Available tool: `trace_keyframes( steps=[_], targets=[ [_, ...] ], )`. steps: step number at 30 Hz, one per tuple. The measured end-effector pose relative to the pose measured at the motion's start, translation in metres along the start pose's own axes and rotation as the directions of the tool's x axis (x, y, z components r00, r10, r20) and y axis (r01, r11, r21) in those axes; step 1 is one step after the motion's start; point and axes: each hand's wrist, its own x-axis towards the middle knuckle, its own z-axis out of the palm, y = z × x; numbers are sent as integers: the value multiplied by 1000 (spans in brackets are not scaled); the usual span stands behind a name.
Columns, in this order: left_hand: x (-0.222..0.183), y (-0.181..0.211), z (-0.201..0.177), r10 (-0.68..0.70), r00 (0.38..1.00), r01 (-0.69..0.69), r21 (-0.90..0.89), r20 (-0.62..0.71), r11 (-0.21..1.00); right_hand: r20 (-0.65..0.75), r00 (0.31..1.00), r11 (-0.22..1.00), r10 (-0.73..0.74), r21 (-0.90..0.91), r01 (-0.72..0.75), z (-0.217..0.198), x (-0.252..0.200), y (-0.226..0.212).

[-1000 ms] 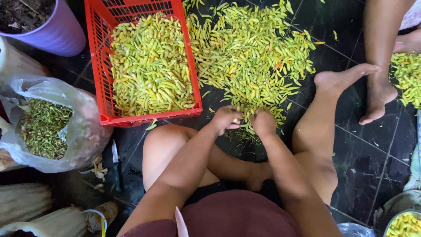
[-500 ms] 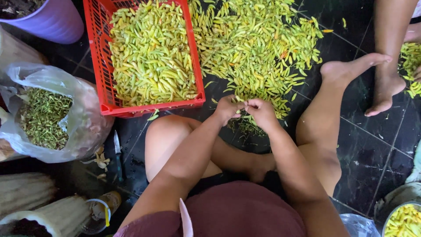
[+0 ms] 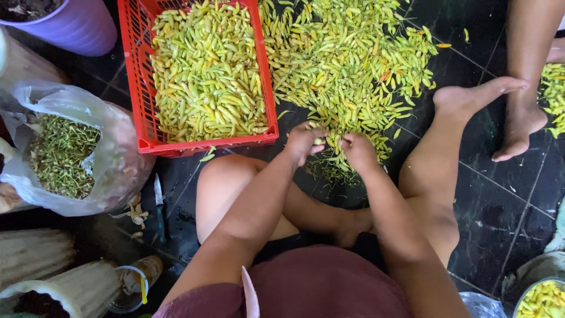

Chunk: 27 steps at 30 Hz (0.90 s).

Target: The person sits on the floor and removes stems from small green vegetables by hand, placing the cleaned pieces into a red basket. A second person is also visible working on the same task nearby.

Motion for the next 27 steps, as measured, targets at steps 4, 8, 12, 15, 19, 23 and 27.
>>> trace_keyframes(
  steps=[4,8,12,15,19,23,27],
  targets=[
    [8,-9,-2,27,999,-28,22,16,999,2,1000,973,-7,-231,7,31,28,28],
    [13,-18,-10,21,999,-26,102,45,994,-44,998,980,55,-191,-63,38,35,28],
    [4,-15,-9,18,994,-61,405,109,912,85,958,754,274,600,-269,27,27,14],
    [-22,-1,4,2,983,-105,558,182,823,226,944,591,240,737,-327,-3,7,-22],
    [-11,-4,0,15,986,-112,602,165,791,133,979,726,154,658,-203,-4,6,-20],
    [19,-32,-11,-38,993,-18,481,107,876,-300,896,929,-328,69,364,13,14,-9],
    [37,-42,-14,46,998,-30,359,-38,933,-272,859,901,-434,-145,409,28,29,3]
  ],
)
